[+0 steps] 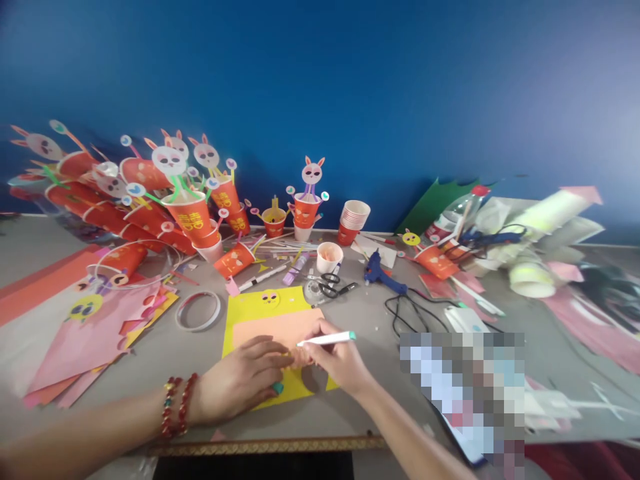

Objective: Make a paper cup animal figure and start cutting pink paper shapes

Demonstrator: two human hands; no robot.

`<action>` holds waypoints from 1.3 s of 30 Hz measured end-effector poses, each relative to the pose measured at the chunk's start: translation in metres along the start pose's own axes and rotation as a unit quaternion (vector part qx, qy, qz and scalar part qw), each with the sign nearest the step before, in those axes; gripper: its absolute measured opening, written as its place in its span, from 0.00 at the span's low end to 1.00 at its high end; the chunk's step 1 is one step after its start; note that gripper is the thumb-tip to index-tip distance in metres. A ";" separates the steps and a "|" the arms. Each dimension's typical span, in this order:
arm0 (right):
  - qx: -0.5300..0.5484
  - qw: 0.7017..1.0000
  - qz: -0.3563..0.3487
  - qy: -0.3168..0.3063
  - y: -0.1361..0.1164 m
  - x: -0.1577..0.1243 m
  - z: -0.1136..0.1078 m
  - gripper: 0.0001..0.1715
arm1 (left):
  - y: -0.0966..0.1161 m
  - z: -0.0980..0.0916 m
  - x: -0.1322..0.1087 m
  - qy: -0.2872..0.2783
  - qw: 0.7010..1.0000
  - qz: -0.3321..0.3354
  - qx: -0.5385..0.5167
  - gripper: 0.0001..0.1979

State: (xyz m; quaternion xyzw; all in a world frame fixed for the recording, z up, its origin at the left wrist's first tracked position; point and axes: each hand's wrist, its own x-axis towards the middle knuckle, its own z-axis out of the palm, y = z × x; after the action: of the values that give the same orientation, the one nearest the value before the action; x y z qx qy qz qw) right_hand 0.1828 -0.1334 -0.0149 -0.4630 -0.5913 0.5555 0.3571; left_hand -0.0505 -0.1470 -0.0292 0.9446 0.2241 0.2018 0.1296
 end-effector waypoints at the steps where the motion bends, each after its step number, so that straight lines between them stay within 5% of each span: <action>1: -0.011 1.000 -0.018 -0.001 0.005 0.002 0.004 0.11 | -0.001 0.005 0.001 -0.005 1.000 0.000 0.002 0.09; 9: -0.153 0.978 -0.129 0.056 0.032 0.002 0.007 0.12 | -0.008 0.019 -0.009 -0.011 1.000 -0.001 0.012 0.08; 39: -0.233 0.964 -0.125 0.025 0.029 0.004 0.008 0.12 | -0.006 0.017 -0.005 0.004 1.000 -0.002 0.019 0.08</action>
State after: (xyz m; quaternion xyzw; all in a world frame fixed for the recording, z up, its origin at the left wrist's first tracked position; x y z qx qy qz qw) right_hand 0.1786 -0.1333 -0.0454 -0.4696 -0.7483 0.3417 0.3206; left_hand -0.0495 -0.1469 -0.0476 0.9455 0.2306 0.2012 0.1116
